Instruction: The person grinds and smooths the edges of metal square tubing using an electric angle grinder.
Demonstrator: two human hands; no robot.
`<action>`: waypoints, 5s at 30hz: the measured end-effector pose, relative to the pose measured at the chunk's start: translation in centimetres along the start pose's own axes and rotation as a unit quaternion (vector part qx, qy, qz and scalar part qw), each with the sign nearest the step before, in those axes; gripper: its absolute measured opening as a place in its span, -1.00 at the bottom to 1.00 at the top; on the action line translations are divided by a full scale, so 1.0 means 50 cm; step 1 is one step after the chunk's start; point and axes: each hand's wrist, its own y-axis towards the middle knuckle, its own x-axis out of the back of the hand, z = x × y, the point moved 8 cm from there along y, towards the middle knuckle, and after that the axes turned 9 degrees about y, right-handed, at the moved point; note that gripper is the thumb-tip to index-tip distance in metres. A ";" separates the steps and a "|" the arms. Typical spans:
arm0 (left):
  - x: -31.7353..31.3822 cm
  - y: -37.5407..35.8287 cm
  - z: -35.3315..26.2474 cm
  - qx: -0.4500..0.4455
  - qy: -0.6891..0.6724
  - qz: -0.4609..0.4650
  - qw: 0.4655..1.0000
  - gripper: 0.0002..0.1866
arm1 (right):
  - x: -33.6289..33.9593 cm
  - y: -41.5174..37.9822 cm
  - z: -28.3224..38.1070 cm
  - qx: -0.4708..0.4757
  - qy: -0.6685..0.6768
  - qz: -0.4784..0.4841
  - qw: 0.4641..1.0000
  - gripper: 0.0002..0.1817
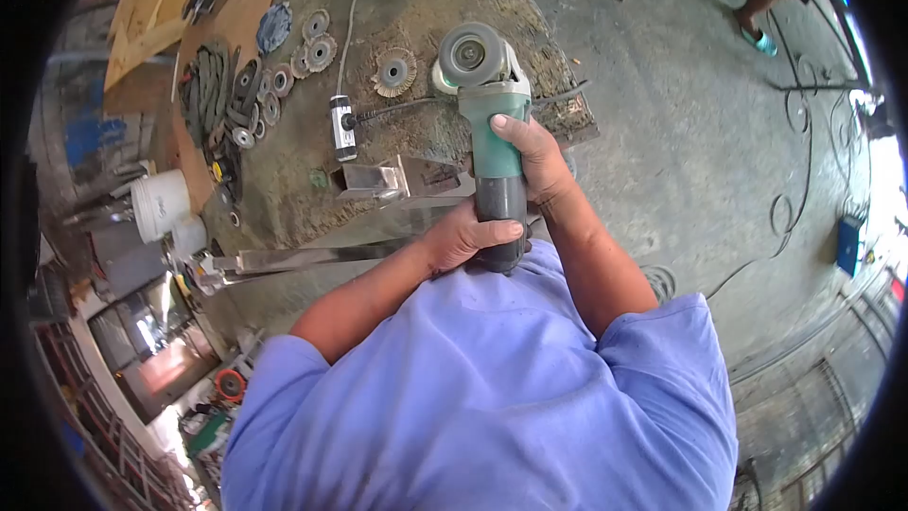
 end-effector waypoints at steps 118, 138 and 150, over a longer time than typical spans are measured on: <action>0.313 -0.850 -0.060 -0.117 0.149 -0.930 0.315 -0.22 | -0.015 0.220 0.170 0.150 -0.807 -0.231 0.522 -0.14; 0.463 -0.715 0.149 -0.140 0.140 -0.862 0.466 -0.50 | -0.019 0.226 0.166 0.122 -0.812 -0.251 0.513 -0.17; 0.544 -0.606 0.380 -0.103 0.113 -0.758 0.635 -0.57 | -0.012 0.202 0.171 0.127 -0.780 -0.290 0.540 -0.18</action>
